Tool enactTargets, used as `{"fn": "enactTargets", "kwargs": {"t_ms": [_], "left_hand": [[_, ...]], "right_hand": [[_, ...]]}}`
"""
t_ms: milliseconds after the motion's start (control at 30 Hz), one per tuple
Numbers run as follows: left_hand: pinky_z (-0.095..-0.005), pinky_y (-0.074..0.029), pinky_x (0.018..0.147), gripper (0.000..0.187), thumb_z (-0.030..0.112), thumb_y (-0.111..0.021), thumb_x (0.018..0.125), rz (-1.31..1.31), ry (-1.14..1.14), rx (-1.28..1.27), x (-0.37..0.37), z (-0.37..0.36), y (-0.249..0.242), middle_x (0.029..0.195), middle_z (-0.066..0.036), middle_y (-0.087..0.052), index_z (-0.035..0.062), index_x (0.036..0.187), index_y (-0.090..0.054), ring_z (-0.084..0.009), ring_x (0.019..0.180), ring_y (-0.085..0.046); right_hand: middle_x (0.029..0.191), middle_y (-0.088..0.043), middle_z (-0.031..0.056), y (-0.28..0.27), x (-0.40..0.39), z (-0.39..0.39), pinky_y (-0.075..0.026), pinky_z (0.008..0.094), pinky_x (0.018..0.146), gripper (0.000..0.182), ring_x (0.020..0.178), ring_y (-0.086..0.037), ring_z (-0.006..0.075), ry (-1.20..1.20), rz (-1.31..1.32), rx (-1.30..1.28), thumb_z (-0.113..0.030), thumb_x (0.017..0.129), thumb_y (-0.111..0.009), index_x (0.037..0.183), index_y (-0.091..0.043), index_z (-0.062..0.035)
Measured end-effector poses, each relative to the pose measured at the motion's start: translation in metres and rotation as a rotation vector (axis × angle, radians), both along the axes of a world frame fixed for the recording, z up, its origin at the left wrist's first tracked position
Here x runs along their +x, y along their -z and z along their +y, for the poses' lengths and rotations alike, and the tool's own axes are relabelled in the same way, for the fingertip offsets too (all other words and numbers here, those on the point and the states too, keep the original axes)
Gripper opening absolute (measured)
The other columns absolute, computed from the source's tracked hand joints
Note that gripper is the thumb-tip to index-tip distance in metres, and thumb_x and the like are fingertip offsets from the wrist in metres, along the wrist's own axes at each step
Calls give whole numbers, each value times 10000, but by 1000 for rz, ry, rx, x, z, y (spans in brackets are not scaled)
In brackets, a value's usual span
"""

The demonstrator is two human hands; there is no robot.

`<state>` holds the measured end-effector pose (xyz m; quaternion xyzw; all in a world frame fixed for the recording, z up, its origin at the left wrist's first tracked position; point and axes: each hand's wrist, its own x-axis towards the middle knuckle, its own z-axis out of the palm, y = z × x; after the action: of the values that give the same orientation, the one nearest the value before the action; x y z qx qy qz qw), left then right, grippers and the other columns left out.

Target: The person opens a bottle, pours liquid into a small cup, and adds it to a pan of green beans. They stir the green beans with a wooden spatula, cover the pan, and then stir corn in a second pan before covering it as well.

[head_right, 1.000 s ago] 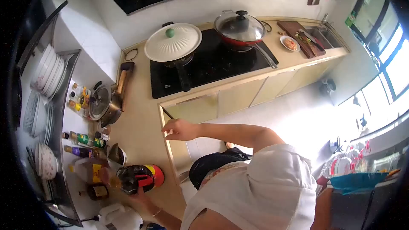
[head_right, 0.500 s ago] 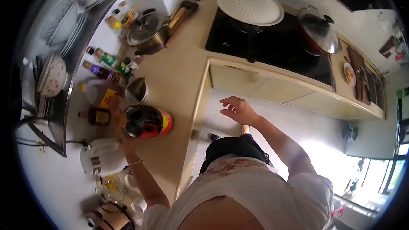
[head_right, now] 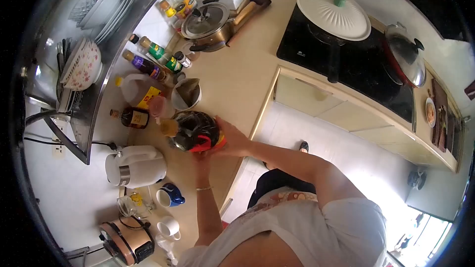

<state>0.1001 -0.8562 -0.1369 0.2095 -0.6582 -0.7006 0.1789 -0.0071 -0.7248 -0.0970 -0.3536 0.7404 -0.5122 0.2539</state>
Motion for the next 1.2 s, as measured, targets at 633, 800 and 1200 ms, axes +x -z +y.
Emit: {"fn": "enactTargets", "kwargs": {"t_ms": [633,800,1200], "left_hand": [[-312,-361,863,821,154,-733,601,338,29,-122,-174,25,-12,1136,-112,-367,18,1227,-219,-214,1023,-419],[-314,-356,865,868,191,-740,597,390,11,-168,-190,14,-11,1140,-123,-363,-7,1237,-189,-218,1036,-409],[-313,-403,761,573,172,-671,665,19,-105,-732,-96,32,16,1102,-146,-404,2,1128,-378,-245,990,-437]], "right_hand": [[1167,-418,188,19,-150,10,-314,348,930,988,1122,-379,292,220,36,67,-433,539,-733,1254,-189,-22],[1176,-412,184,8,-164,-2,-313,349,931,974,1127,-374,288,192,-5,120,-406,561,-726,1262,-168,-23],[1213,-373,146,11,-106,72,-360,348,875,787,1106,-386,229,235,-74,261,-371,687,-642,1263,-234,-23]]}}
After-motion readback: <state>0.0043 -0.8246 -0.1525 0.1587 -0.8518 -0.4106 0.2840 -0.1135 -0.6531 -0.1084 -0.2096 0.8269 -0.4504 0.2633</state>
